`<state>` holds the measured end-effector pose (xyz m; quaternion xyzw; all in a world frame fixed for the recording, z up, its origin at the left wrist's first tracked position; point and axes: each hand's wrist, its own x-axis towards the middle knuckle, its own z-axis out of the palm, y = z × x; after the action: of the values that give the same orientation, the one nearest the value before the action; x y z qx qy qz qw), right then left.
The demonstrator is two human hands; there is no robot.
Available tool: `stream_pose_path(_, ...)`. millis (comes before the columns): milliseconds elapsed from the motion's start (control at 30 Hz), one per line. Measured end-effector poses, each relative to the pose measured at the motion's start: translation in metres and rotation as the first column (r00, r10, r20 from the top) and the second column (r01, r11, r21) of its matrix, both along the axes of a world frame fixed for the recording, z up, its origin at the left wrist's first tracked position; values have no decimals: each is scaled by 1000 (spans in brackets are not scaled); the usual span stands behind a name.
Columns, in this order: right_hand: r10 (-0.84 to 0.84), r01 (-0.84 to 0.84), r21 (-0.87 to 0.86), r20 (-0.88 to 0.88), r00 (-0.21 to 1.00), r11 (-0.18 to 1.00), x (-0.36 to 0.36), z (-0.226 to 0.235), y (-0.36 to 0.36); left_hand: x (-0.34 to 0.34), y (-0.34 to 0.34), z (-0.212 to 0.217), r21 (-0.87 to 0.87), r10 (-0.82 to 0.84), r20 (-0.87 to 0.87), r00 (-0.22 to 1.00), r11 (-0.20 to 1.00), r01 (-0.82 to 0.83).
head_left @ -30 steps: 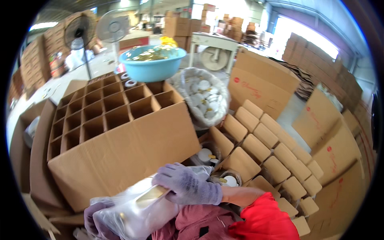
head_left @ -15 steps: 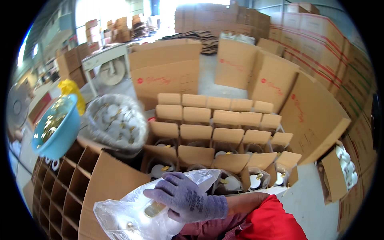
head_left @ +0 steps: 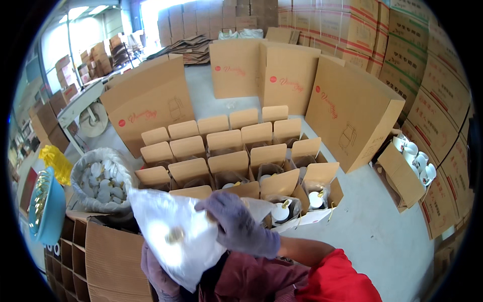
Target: The person assembles white ceramic vacuum jugs by inserting a lid and a small wooden handle into the body. They then wrap each assembled jug in a clear plastic bag and place it into a small white retail box. The person closes the boxes, stacks them, and marks them with a marker before moving them into a larger shipping carton.
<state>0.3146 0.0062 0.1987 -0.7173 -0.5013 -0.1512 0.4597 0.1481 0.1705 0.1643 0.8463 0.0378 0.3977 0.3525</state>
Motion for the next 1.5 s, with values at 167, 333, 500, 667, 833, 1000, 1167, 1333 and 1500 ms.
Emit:
stream_pose_path(167,-5,-49,242,220,975,969,62,21,-7,14,-26,26,192,50,44,998,980,-58)
stream_pose_path(333,-120,83,250,136,983,965,150,61,5,-2,-8,10,-618,39,160,986,783,69)
stream_pose_path(500,-266,151,461,196,944,874,271,72,57,16,28,-24,-706,193,21,981,698,-122)
stream_pose_path(667,384,43,712,-427,819,700,411,53,160,108,56,-58,-832,-27,-92,995,551,-62)
stream_pose_path(833,-322,276,331,91,942,902,498,17,251,169,85,-119,-694,-75,-200,977,715,-87)
stream_pose_path(1000,-415,388,148,311,855,910,539,-37,318,194,105,-129,-423,0,-359,933,892,-162)
stream_pose_path(1167,-187,207,43,-280,942,977,578,-135,392,221,108,-135,-272,-102,-390,915,962,-9)
stream_pose_path(1333,272,-29,320,-749,604,947,599,-257,394,230,103,-132,-233,-175,-413,894,969,82)
stream_pose_path(1500,449,15,459,-876,175,888,582,-266,387,223,102,-140,-216,-146,-463,874,975,48)
